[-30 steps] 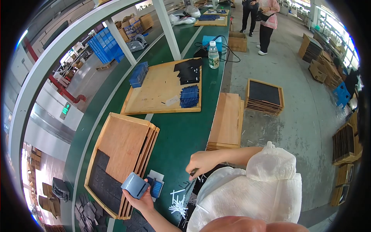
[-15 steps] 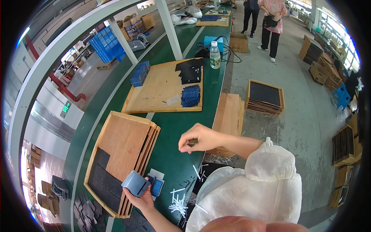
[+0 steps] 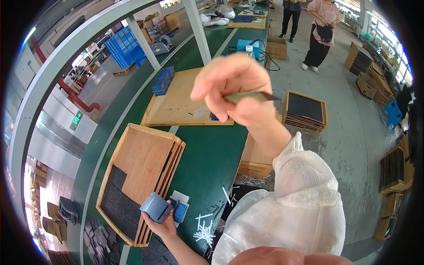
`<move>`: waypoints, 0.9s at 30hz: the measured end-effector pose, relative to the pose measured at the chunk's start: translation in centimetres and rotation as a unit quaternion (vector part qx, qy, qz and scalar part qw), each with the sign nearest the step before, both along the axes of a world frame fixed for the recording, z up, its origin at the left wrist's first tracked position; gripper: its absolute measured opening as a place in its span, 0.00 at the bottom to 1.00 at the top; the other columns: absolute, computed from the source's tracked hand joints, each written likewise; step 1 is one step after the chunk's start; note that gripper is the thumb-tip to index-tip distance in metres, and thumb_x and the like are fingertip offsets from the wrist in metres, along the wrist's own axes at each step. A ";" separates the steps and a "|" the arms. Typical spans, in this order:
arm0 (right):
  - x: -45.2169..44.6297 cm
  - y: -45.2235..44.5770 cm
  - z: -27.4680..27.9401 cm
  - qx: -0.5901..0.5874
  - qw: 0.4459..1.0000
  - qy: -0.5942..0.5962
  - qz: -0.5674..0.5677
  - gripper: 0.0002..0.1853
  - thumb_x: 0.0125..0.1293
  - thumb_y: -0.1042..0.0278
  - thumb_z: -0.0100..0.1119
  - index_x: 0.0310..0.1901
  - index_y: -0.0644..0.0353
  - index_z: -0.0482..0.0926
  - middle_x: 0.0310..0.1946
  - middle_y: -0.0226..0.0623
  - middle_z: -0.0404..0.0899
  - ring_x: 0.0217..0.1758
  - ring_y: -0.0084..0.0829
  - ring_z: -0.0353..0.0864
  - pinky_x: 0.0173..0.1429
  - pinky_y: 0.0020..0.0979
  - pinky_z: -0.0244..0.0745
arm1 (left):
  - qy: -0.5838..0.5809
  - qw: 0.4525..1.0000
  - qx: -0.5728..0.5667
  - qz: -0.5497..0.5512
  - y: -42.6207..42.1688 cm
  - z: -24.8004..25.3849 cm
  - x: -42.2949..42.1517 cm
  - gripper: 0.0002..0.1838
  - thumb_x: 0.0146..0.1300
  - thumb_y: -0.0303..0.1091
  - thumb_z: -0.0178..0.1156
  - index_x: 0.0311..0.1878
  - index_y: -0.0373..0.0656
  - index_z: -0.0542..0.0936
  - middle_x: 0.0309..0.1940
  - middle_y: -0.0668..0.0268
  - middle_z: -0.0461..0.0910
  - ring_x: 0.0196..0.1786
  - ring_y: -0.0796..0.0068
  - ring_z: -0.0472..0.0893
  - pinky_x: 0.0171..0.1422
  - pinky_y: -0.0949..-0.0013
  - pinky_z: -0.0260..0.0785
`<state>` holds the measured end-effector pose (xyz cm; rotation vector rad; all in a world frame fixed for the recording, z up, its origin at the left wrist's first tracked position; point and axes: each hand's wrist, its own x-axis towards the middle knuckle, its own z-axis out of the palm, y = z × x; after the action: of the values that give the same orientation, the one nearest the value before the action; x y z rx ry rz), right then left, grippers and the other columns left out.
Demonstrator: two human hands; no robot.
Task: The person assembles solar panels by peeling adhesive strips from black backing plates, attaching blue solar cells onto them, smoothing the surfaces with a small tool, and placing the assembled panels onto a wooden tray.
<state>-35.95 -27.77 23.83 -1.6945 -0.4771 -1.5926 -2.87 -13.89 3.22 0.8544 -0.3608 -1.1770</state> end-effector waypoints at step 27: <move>-1.6 -16.0 -10.8 0.187 0.685 0.475 -0.519 0.49 0.61 0.37 0.66 0.72 0.64 0.58 0.57 0.64 0.75 0.23 0.22 0.75 0.24 0.17 0.67 | 0.004 1.000 0.017 0.010 0.0 -0.4 0.5 0.33 0.72 0.62 0.47 0.63 0.41 0.75 0.52 0.56 0.82 0.46 0.51 0.83 0.44 0.56 0.77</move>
<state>-37.59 -43.73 13.02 -2.2338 1.4697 -0.9823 -2.34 -13.91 2.80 0.8810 -0.3245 -1.1701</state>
